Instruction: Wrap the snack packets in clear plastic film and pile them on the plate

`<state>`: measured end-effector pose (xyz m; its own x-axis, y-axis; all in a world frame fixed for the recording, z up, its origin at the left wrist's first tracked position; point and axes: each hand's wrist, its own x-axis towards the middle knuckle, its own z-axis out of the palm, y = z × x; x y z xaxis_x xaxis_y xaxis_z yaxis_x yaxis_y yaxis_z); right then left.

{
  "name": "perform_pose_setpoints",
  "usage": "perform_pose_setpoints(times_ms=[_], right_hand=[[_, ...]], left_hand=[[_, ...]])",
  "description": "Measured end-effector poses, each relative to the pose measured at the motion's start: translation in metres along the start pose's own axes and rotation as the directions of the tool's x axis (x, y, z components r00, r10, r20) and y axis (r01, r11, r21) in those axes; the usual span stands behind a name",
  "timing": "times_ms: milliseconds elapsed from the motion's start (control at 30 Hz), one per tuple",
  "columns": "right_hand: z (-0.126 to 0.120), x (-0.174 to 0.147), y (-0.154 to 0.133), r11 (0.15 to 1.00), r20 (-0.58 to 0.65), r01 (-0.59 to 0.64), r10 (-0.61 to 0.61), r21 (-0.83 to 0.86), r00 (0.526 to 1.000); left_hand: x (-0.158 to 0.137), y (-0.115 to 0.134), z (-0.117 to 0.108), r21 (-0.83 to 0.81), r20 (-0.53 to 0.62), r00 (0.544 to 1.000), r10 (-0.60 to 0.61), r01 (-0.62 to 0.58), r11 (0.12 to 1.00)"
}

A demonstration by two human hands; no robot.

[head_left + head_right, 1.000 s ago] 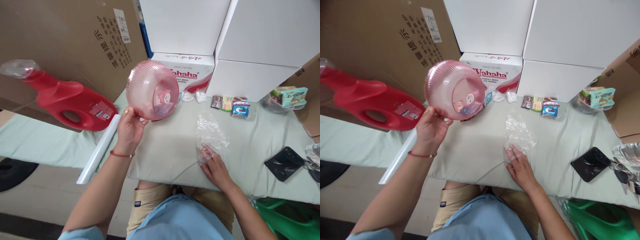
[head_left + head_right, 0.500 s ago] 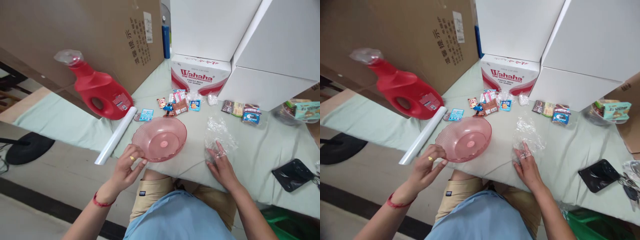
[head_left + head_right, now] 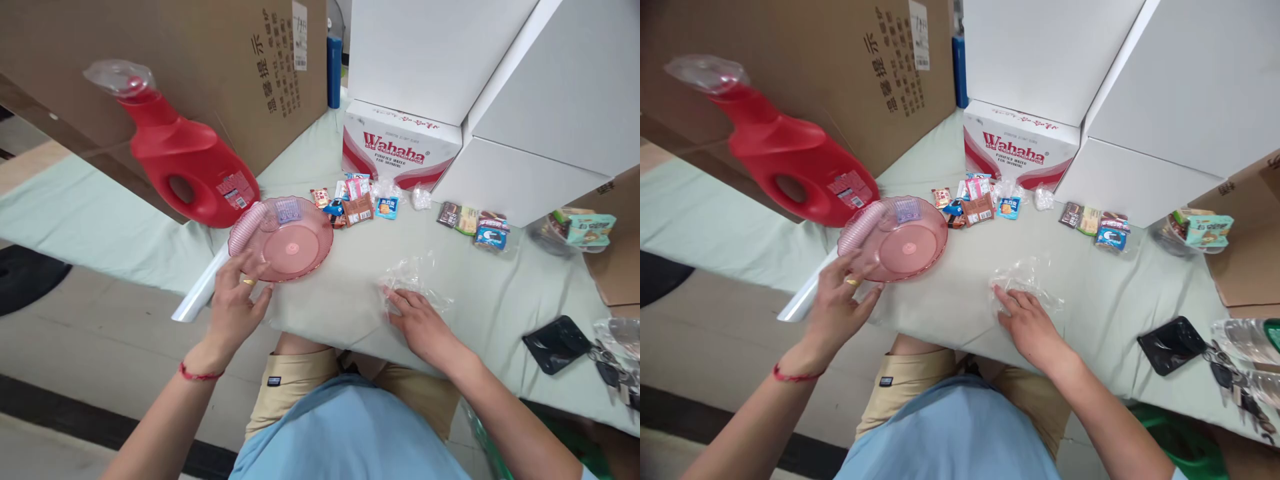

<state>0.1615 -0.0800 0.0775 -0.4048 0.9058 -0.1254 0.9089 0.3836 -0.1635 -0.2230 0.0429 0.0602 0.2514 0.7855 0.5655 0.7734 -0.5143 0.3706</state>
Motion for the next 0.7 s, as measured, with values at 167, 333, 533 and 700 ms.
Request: perform_pose_setpoints(times_ms=[167,333,533,700], right_hand=[[-0.003,0.011,-0.004,0.999,0.028,0.039,-0.04,0.007,0.999],[0.016,0.016,-0.009,0.998,-0.104,0.057,-0.056,0.01,0.993],[0.022,0.019,-0.013,0.998,-0.064,0.07,-0.07,0.0,0.995],[0.02,-0.002,-0.004,0.999,-0.122,0.032,-0.036,-0.036,0.992]], left_hand=[[-0.011,0.083,0.002,-0.121,-0.189,0.981,0.037,-0.061,0.991],[0.007,0.178,0.032,-0.491,0.116,0.993,0.024,0.036,0.87],[0.067,0.207,0.093,-0.141,0.52,0.85,-0.083,0.182,0.973],[0.06,0.164,0.103,-0.06,0.611,0.761,-0.219,0.321,0.945]])
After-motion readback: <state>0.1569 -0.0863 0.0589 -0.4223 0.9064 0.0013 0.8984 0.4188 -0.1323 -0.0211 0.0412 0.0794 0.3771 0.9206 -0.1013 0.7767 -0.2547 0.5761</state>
